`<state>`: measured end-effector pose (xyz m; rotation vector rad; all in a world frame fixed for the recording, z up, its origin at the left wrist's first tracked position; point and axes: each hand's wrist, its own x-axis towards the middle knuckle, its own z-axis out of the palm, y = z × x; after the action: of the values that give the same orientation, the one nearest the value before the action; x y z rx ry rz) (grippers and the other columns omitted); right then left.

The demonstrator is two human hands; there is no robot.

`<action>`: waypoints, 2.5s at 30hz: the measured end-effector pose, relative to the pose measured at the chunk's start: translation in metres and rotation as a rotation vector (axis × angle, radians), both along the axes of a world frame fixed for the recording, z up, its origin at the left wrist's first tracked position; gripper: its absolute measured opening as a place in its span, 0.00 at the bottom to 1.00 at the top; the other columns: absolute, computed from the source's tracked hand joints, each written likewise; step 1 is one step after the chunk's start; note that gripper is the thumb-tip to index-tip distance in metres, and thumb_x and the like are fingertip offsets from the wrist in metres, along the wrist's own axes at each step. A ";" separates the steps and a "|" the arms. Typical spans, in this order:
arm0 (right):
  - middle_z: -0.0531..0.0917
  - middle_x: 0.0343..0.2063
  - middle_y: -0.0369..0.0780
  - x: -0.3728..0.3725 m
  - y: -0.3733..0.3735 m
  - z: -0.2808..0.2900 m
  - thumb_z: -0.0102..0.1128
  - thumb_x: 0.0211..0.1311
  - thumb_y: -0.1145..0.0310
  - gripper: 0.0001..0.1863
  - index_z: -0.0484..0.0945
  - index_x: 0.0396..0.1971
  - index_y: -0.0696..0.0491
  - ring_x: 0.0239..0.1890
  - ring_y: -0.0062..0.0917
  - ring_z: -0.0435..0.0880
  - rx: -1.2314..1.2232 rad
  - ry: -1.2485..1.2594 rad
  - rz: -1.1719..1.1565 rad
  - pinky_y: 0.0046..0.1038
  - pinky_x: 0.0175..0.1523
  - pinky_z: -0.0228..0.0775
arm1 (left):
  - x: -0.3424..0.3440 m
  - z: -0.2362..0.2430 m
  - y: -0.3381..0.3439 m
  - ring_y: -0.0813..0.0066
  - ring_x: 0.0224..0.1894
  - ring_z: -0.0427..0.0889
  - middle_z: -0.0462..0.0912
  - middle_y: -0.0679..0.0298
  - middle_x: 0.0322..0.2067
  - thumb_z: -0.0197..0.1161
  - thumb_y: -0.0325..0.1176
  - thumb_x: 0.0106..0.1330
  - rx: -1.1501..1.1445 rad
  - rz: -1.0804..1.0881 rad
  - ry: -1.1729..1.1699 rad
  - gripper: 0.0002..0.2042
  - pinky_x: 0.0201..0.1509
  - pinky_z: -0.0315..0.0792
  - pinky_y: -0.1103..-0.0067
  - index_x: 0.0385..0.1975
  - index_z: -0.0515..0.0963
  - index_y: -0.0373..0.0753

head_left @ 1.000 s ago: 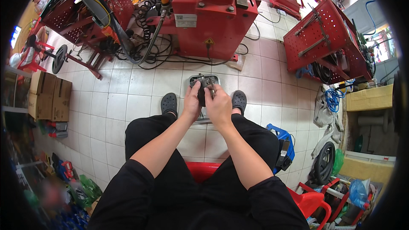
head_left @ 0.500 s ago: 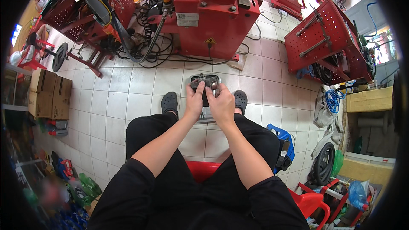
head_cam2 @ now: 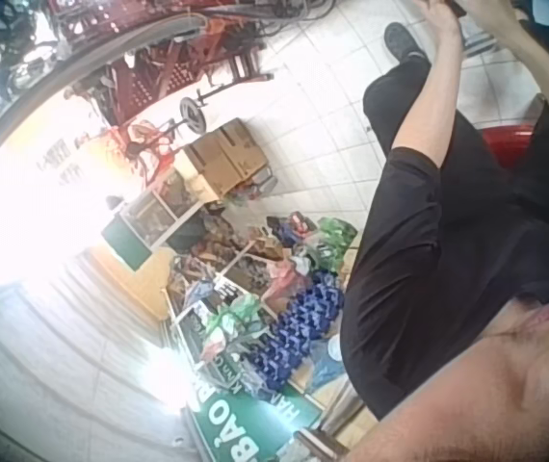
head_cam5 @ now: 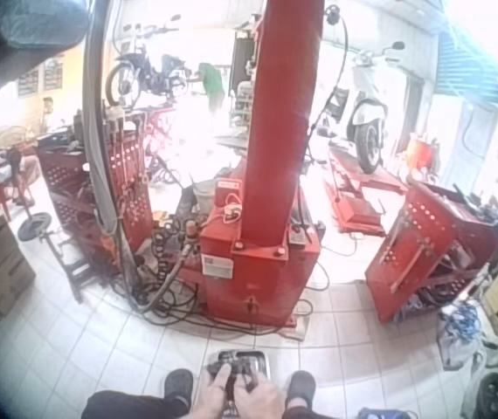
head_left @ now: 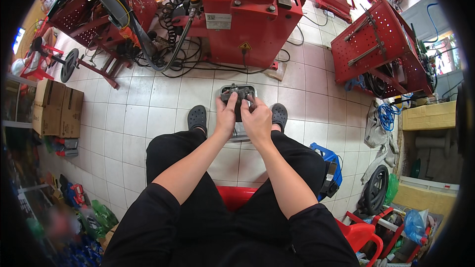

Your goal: The person disassembles a cylindrical motor component using a screwdriver, separating the housing and removing internal parts. They place the disassembled pieces into a metal tray and then reassemble the motor, securing the housing with screws.

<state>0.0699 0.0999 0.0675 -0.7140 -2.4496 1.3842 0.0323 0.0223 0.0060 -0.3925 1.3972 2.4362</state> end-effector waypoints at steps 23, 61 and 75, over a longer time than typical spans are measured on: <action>0.80 0.20 0.47 0.000 -0.002 0.011 0.56 0.56 0.66 0.12 0.77 0.31 0.61 0.22 0.40 0.79 -0.127 -0.053 -0.035 0.34 0.30 0.69 | 0.001 0.000 0.000 0.77 0.41 0.73 0.72 0.62 0.40 0.55 0.42 0.66 -0.038 -0.015 0.007 0.18 0.44 0.69 0.81 0.47 0.61 0.39; 0.80 0.19 0.46 0.002 -0.002 -0.007 0.59 0.53 0.69 0.10 0.76 0.28 0.62 0.22 0.28 0.80 -0.199 0.003 -0.030 0.28 0.30 0.69 | 0.003 -0.003 0.001 0.76 0.42 0.73 0.72 0.62 0.40 0.56 0.41 0.65 0.008 0.031 -0.003 0.17 0.46 0.68 0.79 0.45 0.61 0.38; 0.74 0.19 0.32 0.001 0.058 -0.045 0.61 0.55 0.66 0.12 0.78 0.31 0.61 0.16 0.13 0.65 -0.389 -0.010 -0.185 0.19 0.20 0.56 | -0.019 0.005 -0.015 0.68 0.29 0.78 0.77 0.61 0.28 0.41 0.49 0.65 0.307 0.063 -0.255 0.20 0.37 0.73 0.73 0.35 0.71 0.38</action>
<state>0.0708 0.1584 0.0226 -1.0026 -2.0743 1.8003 0.0136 0.0069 0.0114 -0.6506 0.9040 2.4902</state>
